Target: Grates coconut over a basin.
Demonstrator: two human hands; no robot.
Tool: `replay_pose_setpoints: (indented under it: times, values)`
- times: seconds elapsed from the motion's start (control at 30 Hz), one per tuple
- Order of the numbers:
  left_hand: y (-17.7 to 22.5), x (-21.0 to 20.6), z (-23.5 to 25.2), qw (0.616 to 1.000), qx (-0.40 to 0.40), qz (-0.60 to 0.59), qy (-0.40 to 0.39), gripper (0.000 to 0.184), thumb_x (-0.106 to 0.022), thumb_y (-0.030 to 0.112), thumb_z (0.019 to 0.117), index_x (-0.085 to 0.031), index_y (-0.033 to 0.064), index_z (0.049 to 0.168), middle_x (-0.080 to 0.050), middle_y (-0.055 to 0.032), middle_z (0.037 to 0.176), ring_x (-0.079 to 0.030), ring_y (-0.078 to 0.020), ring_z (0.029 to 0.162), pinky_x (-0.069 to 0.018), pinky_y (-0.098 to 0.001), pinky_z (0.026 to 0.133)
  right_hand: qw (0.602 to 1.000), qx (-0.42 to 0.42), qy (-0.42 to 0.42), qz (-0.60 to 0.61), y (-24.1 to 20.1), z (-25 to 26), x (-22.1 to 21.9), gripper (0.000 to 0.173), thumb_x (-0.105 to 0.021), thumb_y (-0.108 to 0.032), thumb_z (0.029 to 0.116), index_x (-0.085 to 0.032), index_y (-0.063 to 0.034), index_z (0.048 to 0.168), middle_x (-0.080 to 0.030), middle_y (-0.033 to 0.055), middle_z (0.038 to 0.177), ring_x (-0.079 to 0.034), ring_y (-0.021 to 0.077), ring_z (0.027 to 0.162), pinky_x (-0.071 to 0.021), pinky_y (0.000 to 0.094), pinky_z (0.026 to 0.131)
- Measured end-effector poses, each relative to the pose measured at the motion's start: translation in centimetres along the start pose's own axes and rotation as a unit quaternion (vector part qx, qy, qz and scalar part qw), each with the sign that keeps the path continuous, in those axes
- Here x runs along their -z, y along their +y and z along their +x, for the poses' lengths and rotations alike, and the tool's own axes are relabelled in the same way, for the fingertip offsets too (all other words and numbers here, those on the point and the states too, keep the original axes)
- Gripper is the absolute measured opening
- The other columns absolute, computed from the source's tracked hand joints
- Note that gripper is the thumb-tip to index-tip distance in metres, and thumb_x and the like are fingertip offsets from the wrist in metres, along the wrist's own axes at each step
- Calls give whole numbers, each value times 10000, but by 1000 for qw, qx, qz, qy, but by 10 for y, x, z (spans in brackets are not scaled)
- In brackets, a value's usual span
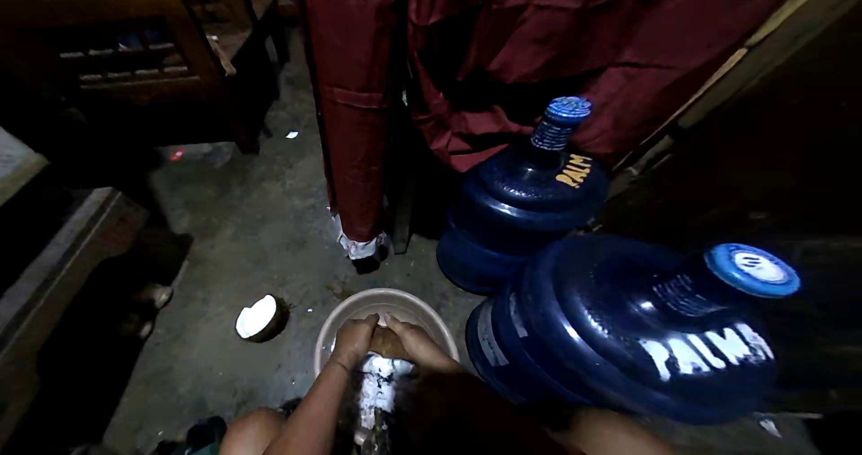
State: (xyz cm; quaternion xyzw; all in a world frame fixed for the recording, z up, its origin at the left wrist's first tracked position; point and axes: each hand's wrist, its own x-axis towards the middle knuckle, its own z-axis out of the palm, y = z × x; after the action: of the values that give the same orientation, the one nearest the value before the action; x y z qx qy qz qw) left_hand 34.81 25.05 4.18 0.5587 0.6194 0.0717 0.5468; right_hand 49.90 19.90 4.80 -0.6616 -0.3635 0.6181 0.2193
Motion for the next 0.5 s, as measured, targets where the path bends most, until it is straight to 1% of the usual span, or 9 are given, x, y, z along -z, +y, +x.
replay_pose_setpoints:
  times: [0.07,0.13,0.2,0.27,0.3,0.37,0.43,0.47,0.5]
  values:
    - [9,8,-9,997,-8,-65,-31,557,-439,513,1068,-708,35,1159,-695,-159,1165,-651,-257,1122,-510,-490,996,999,45,-15,-16,-17,-14,7,659,-327,-539,1095,-614,3,1334,-635,212,1318,-609,286,1238,-476,490,1070]
    - [22,17,-47,993,-67,-76,-59,494,-427,465,1085,-693,77,1236,-695,-104,1180,-648,-192,1106,-510,-440,992,989,144,1,-36,-19,-50,8,510,-436,-386,1098,-569,-7,1412,-616,193,1380,-585,257,1293,-446,450,1122]
    - [16,15,-88,989,-141,-41,-21,370,-477,372,1072,-722,148,1236,-723,-17,1164,-668,-118,1075,-530,-402,985,958,260,76,-93,3,-79,-8,463,-522,-326,1055,-611,-26,1396,-663,164,1339,-611,253,1271,-450,455,1123]
    - [-10,-1,-93,977,-206,-31,48,285,-530,313,1033,-759,231,1181,-751,81,1113,-693,-41,1010,-580,-338,924,942,293,139,-84,31,-76,-26,439,-567,-359,1038,-670,-46,1327,-694,128,1280,-623,230,1237,-458,452,1115]
    - [-20,-6,-83,979,-193,-41,57,271,-546,296,1019,-769,237,1162,-756,86,1067,-694,-36,953,-579,-332,876,949,277,141,-60,40,-64,-31,413,-574,-357,1036,-686,-68,1309,-705,96,1253,-637,187,1204,-480,413,1096]
    - [-24,-9,-55,992,-112,-45,32,270,-556,293,1014,-774,206,1147,-755,34,1031,-695,-88,943,-563,-383,884,970,215,115,-5,46,-35,-28,367,-572,-318,1023,-707,-110,1293,-724,60,1216,-664,142,1147,-520,377,1046]
    - [-14,-7,-23,999,-42,-13,5,332,-542,351,1037,-760,117,1126,-732,-82,1067,-681,-204,1025,-527,-479,952,981,161,88,58,38,-12,-18,364,-571,-276,1034,-690,-52,1294,-716,116,1225,-675,175,1135,-533,390,1031]
    - [-11,-5,-11,1000,-16,-2,-10,403,-517,392,1053,-741,64,1123,-712,-141,1113,-659,-261,1086,-500,-513,991,988,114,68,76,31,-2,-13,385,-554,-309,1047,-684,-28,1276,-710,143,1199,-677,204,1108,-538,418,1003]
    - [-11,-3,0,1000,6,-5,-23,477,-482,434,1067,-719,27,1141,-692,-177,1171,-638,-290,1145,-481,-523,1022,995,63,46,63,21,6,-7,456,-528,-398,1064,-681,-20,1269,-695,171,1224,-657,249,1147,-508,467,1030]
